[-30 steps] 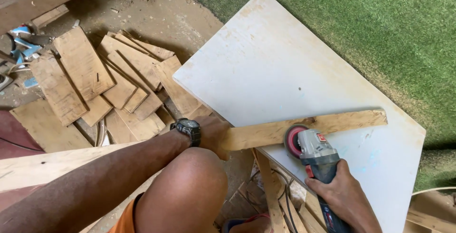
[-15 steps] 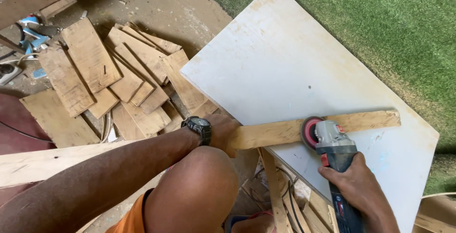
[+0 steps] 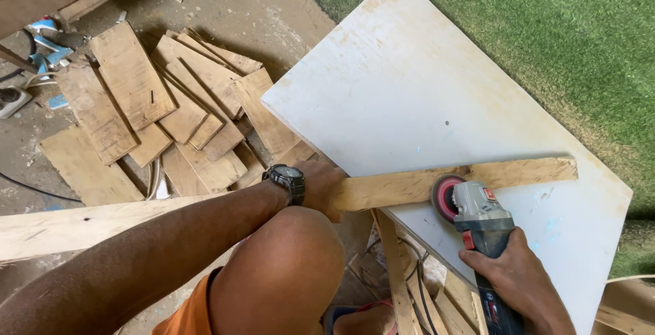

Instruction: The person uses an angle grinder with a sanding disc to smooth the surface of a long, thin wooden plank. They hold the plank with their left hand and move the grinder along its length, working on a white board placed on the ground.

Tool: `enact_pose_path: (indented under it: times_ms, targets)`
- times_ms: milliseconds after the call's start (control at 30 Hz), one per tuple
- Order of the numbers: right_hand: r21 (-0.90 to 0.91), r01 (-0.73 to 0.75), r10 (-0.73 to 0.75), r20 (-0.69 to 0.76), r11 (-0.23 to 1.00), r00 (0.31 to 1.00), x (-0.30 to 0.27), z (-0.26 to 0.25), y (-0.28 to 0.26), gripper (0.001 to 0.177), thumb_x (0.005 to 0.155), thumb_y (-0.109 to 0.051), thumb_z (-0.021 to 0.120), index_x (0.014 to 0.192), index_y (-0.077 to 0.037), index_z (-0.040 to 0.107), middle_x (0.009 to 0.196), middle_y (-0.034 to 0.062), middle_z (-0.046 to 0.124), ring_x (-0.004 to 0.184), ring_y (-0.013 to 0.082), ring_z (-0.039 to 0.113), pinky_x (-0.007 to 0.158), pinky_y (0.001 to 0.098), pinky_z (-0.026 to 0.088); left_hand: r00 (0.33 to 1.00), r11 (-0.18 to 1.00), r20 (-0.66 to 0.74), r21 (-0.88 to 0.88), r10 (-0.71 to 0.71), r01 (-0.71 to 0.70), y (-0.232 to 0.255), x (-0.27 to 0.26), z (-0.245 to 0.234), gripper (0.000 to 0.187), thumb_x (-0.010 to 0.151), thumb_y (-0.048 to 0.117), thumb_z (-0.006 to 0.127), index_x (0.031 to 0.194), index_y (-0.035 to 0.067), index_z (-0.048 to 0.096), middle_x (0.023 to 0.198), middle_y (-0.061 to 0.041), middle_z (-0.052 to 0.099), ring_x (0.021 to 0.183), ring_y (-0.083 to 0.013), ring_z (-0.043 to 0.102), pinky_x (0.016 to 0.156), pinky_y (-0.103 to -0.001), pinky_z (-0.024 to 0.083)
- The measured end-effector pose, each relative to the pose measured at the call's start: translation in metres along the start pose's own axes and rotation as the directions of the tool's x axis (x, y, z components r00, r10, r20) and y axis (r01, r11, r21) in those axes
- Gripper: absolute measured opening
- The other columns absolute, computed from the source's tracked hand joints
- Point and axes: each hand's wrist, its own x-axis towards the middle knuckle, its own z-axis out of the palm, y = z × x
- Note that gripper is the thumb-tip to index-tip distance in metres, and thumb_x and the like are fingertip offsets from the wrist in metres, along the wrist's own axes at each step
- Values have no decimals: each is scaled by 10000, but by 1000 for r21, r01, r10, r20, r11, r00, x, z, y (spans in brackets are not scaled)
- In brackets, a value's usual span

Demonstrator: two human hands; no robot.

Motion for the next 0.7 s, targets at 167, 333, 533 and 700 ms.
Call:
enact_pose_path:
  times_ms: [167,333,533,700]
  targets:
    - [-3,2,-2,-22,1000,1000,-2,5,8,656,765,-412,789,1253,-53,535,1251,249,690,1144,410,653,914,438,461,1000,1000,-2,-14,-13,13,4,-1,-2,742,668,630,822,1185,134,629,1082,-92,709,925,-304,698,729,-481,580]
    - [-22,14,-15,-45,1000,999,-2,6,-1,684,745,-437,794,1208,-30,499,1200,292,701,1101,455,662,877,450,462,998,999,39,-24,-42,43,11,-8,-10,744,680,632,811,1204,139,620,1085,-71,701,911,-274,690,712,-437,579]
    - [-30,49,-51,-41,998,998,8,3,-4,713,745,-451,762,1266,-45,492,1249,257,680,1161,437,636,896,464,467,1000,999,15,-35,-18,18,7,-4,-7,784,656,663,815,1213,146,623,1098,-72,702,949,-285,688,736,-473,587]
    - [41,52,-51,-38,998,998,4,-2,9,786,762,-355,812,1435,-92,502,1388,189,650,1243,373,635,999,442,463,999,1000,-38,1,-17,17,-4,2,1,816,649,700,826,1187,131,599,1069,-100,699,898,-297,680,714,-462,568]
